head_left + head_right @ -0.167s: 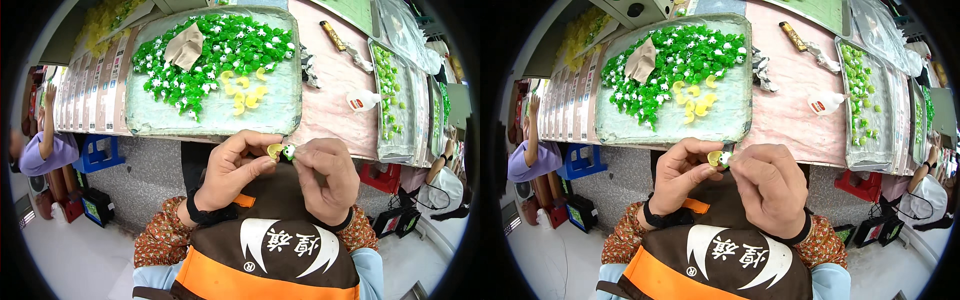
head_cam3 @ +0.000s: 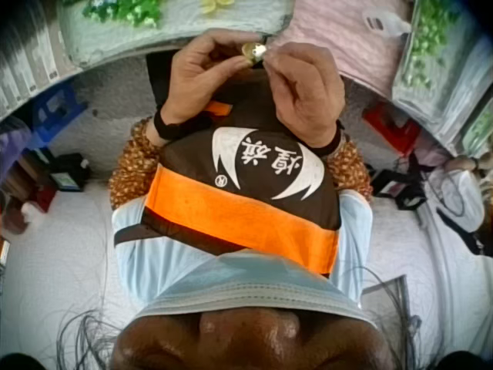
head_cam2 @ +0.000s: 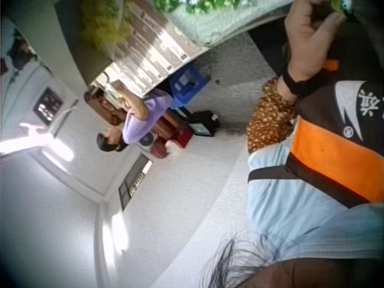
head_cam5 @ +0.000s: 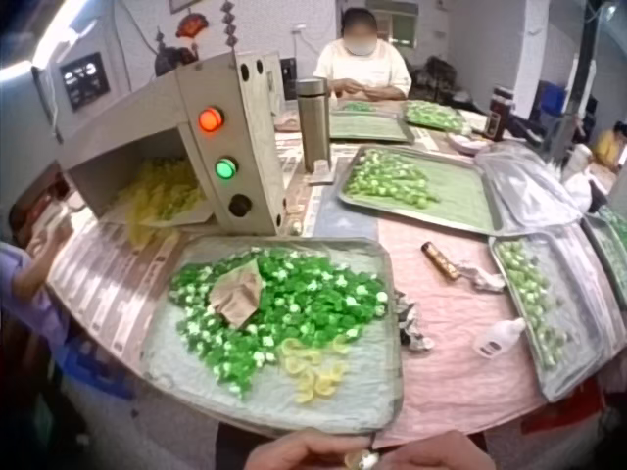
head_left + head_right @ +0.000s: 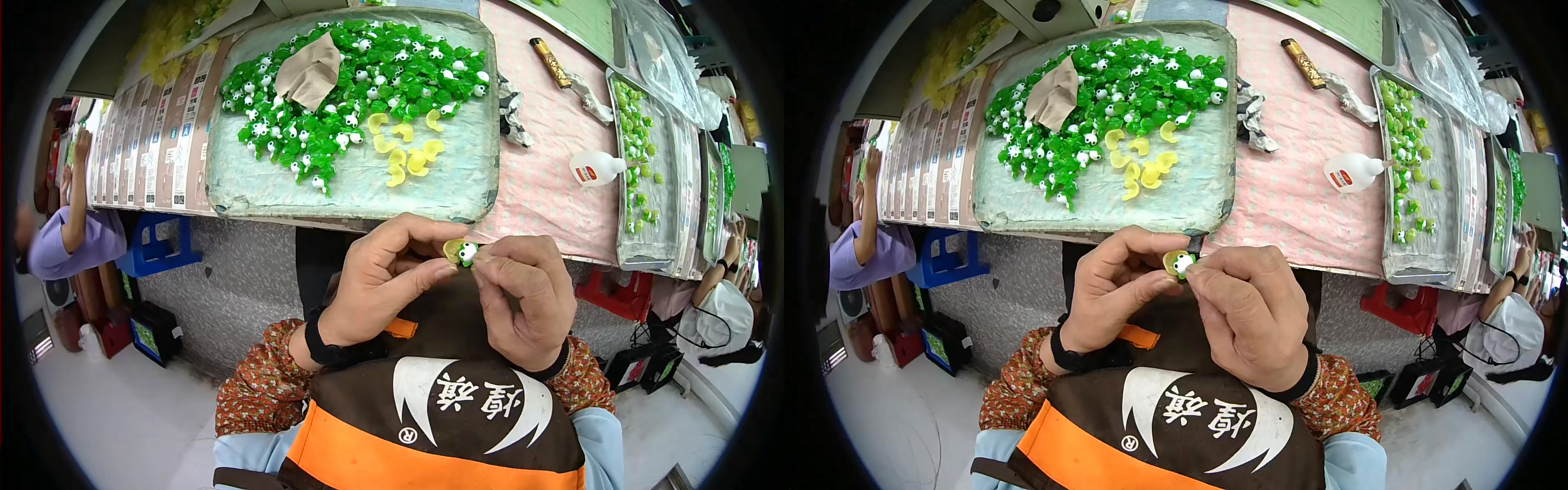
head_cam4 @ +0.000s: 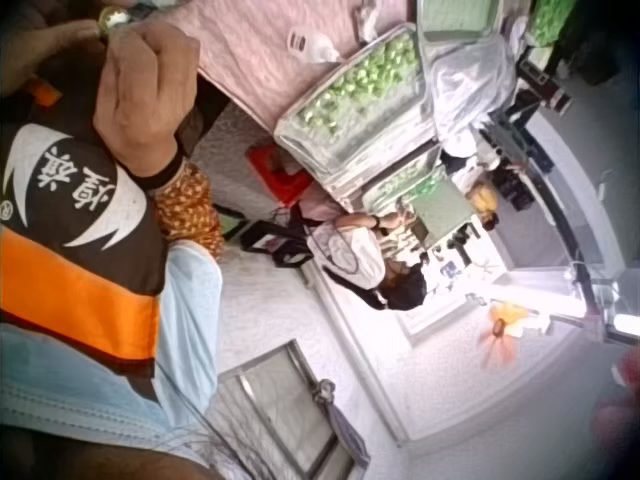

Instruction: The person assembles small green and yellow plastic frog-shaped candies by applying glue to the yellow body and attaching a green head. The person repeats this process for multiple units, placing the finished candies on a tray.

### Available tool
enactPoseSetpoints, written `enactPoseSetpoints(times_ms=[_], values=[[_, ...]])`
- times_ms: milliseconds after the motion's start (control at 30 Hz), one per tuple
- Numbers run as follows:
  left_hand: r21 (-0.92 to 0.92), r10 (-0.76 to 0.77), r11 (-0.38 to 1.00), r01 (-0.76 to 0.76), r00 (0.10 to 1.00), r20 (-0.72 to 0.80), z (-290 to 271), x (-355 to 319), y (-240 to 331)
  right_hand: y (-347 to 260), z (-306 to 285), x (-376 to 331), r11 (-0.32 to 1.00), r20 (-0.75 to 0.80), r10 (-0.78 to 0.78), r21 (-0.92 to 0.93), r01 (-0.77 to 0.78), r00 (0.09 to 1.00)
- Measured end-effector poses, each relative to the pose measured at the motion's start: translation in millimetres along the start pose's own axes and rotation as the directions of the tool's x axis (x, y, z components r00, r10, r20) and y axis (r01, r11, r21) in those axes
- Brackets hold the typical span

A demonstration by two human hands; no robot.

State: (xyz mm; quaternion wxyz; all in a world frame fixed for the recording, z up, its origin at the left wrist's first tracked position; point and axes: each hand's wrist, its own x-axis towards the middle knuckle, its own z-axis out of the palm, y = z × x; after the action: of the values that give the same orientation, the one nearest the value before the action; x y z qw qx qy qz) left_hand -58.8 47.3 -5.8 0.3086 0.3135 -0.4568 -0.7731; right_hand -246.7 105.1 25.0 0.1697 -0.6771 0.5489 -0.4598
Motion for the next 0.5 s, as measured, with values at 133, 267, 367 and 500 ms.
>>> enactPoseSetpoints(times_ms=[133,267,367,500], values=[[0.059,0.021,0.998,-0.021,1.0,-0.004,0.2,-0.3,0.6,0.6,3.2,-0.8,0.998,0.008,-0.043,-0.048,0.043,0.999],[0.082,0.02,0.996,-0.019,1.0,-0.009,-0.4,-1.3,0.6,-1.8,6.2,-1.8,0.996,0.009,-0.045,-0.078,0.045,0.999],[0.106,0.01,0.994,-0.012,1.0,0.023,-2.6,-1.5,4.3,-4.0,4.7,-0.5,0.995,0.044,-0.04,-0.091,0.044,0.998],[0.115,0.011,0.993,-0.016,0.999,0.045,-3.4,-1.0,6.0,-5.5,4.0,-1.3,0.994,0.064,-0.027,-0.099,0.034,0.998]])
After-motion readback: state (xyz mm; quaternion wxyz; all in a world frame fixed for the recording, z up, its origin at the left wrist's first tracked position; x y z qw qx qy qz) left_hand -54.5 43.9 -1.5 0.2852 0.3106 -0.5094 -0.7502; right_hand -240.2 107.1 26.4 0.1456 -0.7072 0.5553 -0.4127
